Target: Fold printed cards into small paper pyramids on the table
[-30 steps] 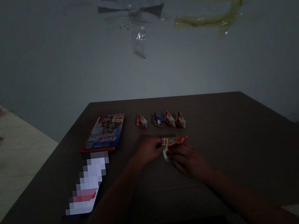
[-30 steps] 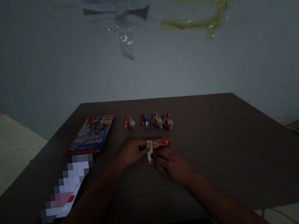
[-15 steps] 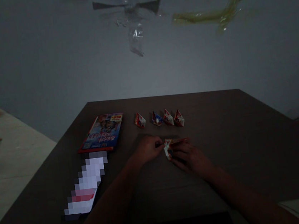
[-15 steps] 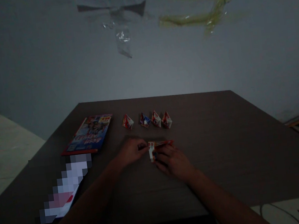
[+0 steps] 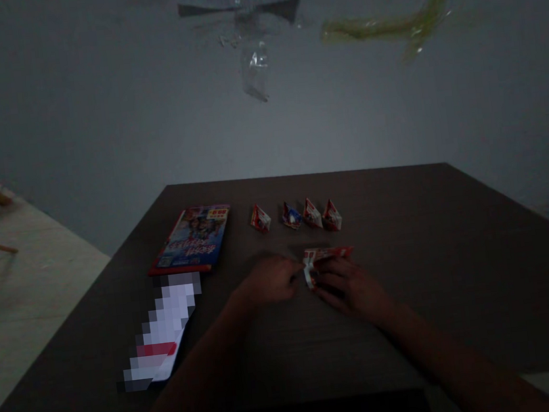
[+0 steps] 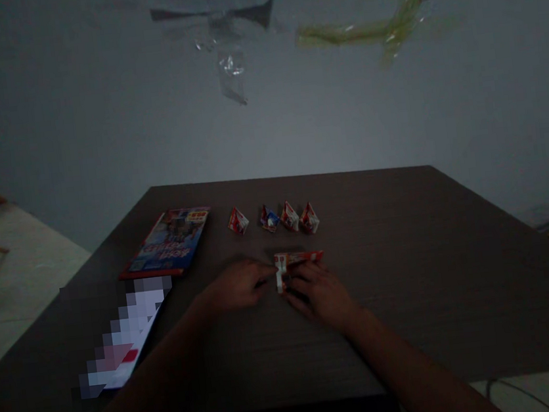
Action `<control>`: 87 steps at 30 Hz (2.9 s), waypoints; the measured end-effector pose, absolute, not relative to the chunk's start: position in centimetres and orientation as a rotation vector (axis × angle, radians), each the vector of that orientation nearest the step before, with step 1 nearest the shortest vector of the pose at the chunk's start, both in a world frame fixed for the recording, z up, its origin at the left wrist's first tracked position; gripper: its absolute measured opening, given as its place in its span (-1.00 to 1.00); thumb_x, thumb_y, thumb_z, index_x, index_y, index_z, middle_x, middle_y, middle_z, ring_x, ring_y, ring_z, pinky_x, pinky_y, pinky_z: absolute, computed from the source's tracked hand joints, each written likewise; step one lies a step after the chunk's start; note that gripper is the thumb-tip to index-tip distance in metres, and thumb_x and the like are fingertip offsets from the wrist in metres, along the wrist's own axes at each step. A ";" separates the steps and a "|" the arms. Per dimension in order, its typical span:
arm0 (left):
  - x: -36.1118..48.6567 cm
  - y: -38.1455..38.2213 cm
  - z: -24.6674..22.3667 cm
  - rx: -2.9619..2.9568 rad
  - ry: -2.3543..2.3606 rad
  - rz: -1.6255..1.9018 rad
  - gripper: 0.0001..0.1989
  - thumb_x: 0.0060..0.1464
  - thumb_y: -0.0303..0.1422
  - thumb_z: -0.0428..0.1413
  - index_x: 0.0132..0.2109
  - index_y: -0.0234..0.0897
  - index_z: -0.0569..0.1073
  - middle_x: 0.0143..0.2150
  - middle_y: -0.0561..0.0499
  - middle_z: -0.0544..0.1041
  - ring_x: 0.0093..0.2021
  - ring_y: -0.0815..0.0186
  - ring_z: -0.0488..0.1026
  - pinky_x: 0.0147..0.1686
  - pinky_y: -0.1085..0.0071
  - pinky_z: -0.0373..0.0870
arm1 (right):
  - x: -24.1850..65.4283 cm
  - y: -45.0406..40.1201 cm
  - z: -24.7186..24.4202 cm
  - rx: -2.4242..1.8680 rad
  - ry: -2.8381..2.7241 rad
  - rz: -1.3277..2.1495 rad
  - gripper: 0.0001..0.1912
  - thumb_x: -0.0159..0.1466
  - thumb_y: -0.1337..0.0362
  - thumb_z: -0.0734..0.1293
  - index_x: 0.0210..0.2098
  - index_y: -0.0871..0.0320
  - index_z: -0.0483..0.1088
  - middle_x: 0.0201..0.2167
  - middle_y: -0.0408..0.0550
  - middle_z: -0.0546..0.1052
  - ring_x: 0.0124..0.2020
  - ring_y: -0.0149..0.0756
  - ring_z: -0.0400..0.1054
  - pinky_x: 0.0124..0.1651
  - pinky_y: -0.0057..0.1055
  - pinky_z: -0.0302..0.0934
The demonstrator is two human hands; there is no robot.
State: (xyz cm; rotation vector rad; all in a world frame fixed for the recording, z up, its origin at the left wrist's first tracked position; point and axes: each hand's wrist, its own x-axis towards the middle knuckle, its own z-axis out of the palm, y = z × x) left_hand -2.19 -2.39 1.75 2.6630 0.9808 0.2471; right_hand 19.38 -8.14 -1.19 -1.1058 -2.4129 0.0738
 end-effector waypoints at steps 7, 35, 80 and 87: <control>-1.8 -2.5 1.7 2.716 1.025 0.159 -0.77 0.05 -0.43 0.00 -0.15 -0.23 0.48 -0.24 -0.08 0.57 -0.23 0.16 0.49 -0.24 0.34 0.33 | 19.5 -7.9 -1.2 -1.083 -2.423 0.061 -0.83 0.28 0.24 0.26 -0.22 0.11 0.46 -0.17 0.00 0.50 -0.11 -0.20 0.34 -0.04 -0.18 0.24; -0.9 -1.8 1.0 2.636 1.179 0.254 -0.77 0.13 -0.27 0.01 -0.22 -0.23 0.53 -0.31 -0.06 0.56 -0.31 0.22 0.48 -0.32 0.39 0.31 | 20.2 -6.7 -1.6 -1.192 -2.103 0.344 -0.77 0.27 0.33 0.22 -0.53 0.13 0.32 -0.32 -0.01 0.51 -0.28 -0.24 0.37 -0.21 -0.27 0.29; -1.2 -2.4 0.8 2.750 1.126 0.139 -0.71 0.19 -0.29 -0.09 -0.07 -0.17 0.48 -0.18 -0.04 0.57 -0.19 0.21 0.48 -0.20 0.32 0.34 | 20.2 -6.2 -1.7 -1.494 -1.876 0.556 -0.78 0.15 0.31 0.29 -0.62 0.14 0.39 -0.30 0.00 0.52 -0.24 -0.25 0.41 -0.18 -0.33 0.25; -1.2 -2.4 0.8 2.778 1.115 0.127 -0.73 0.18 -0.32 -0.07 -0.11 -0.17 0.49 -0.20 -0.04 0.57 -0.22 0.20 0.49 -0.23 0.32 0.34 | 20.2 -6.3 -1.8 -1.529 -1.998 0.384 -0.77 0.20 0.31 0.25 -0.57 0.16 0.42 -0.32 0.03 0.48 -0.23 -0.22 0.37 -0.13 -0.30 0.23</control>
